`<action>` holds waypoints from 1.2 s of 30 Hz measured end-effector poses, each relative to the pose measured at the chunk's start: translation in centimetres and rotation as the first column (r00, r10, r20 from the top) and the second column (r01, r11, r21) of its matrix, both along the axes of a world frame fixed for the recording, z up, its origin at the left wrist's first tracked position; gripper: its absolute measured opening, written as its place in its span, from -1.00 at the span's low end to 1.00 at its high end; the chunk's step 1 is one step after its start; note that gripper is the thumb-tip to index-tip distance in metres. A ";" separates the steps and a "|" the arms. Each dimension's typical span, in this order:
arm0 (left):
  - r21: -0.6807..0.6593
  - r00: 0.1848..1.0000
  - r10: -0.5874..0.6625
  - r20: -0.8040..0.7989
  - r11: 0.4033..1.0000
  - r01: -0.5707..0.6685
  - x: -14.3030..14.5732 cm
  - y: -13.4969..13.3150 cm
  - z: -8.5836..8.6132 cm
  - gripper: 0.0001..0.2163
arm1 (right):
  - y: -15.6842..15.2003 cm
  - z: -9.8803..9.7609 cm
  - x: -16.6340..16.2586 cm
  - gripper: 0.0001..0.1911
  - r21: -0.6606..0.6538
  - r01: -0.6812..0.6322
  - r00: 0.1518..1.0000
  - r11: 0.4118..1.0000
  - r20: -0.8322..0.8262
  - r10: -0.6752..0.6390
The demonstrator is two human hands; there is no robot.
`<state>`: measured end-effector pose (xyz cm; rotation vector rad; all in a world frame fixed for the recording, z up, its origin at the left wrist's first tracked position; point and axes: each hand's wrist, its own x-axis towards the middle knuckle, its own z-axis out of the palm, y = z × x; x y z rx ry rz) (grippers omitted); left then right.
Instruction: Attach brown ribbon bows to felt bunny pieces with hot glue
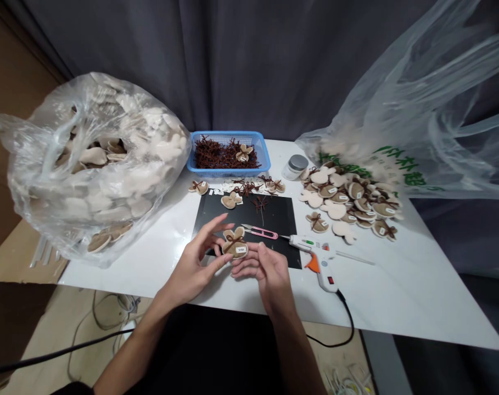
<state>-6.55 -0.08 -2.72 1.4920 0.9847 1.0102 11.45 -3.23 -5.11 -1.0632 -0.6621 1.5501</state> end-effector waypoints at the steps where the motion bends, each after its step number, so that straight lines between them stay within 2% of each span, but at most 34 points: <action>1: 0.002 1.000 0.010 0.007 1.000 -0.010 0.0 0.0 0.0 -0.40 | 0.0 0.0 0.0 -0.36 0.001 0.007 1.000 1.000 0.000 -0.007; 11: 0.057 0.999 0.046 -0.001 0.997 -0.045 0.1 -0.3 0.1 -0.42 | 0.1 -0.1 -0.8 -0.57 0.051 -0.032 0.996 0.998 0.087 0.027; 17: 0.076 0.999 0.042 0.007 0.996 -0.042 0.0 -0.3 0.0 -0.43 | -0.1 0.0 -0.2 -0.53 0.025 -0.042 0.998 0.999 0.053 0.041; 25: 0.100 0.998 0.060 0.000 0.993 -0.060 -0.1 -0.2 0.1 -0.44 | 0.0 0.1 0.2 -0.55 0.071 0.102 0.992 0.992 0.063 -0.107; 32: 0.114 0.999 0.041 -0.025 0.993 -0.038 0.0 -0.3 0.1 -0.44 | 0.1 -0.6 -0.4 -0.59 0.071 0.041 0.987 0.997 0.149 -0.052; 36: 0.111 0.998 0.046 -0.032 0.993 -0.042 0.0 -0.3 0.0 -0.45 | 0.0 -0.3 -0.1 -0.58 0.073 0.089 0.987 0.993 0.126 -0.097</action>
